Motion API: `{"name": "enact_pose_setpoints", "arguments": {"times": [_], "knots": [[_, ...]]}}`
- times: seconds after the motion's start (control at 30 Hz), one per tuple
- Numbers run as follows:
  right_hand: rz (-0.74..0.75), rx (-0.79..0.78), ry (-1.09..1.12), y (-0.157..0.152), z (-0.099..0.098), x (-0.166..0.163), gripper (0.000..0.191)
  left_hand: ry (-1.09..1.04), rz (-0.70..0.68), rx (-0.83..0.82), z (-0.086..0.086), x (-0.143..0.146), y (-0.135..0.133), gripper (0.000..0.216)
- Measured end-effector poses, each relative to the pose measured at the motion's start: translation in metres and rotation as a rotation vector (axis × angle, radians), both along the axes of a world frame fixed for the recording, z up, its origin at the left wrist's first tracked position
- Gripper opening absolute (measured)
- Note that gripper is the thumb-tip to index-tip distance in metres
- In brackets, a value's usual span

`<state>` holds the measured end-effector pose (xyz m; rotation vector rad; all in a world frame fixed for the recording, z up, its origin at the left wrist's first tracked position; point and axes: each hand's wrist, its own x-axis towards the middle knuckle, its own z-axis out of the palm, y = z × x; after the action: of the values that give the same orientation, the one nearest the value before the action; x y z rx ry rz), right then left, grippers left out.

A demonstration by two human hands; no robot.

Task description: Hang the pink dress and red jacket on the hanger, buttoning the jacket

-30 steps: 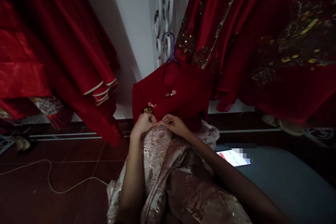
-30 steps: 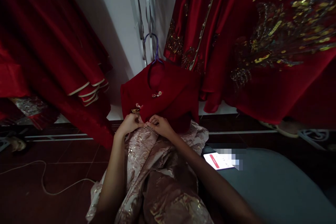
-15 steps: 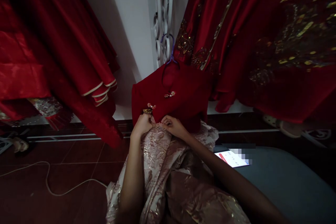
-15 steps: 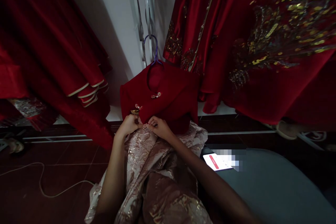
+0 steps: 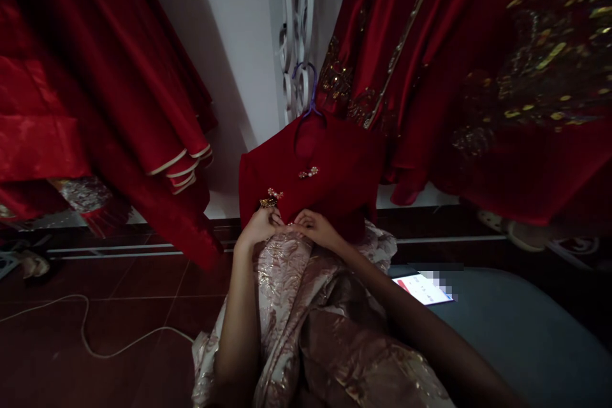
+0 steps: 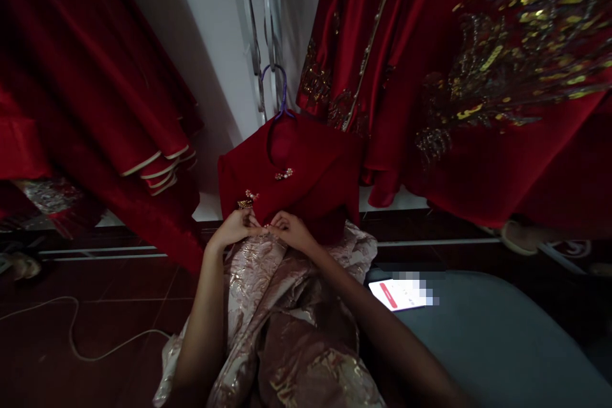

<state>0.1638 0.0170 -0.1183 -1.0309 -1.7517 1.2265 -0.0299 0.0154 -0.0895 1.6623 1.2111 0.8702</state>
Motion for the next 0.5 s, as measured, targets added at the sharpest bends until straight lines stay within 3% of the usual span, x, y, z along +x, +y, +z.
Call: {"name": "enact_pose_setpoints", "arguments": {"times": [0.13,0.3,0.5], "knots": [[0.228,-0.116,-0.111,-0.001,0.034,0.026,0.035,-0.392,0.177,0.000,0.003,0.008,0.004,0.042],[0.373,-0.132,-0.243,-0.011,0.076,0.053,0.034,-0.823,0.258,-0.210,-0.002,0.027,0.014,0.033],[0.394,-0.146,-0.254,-0.016,0.080,0.053,0.035,-0.889,0.333,-0.284,-0.007,0.038,0.017,0.026]]}}
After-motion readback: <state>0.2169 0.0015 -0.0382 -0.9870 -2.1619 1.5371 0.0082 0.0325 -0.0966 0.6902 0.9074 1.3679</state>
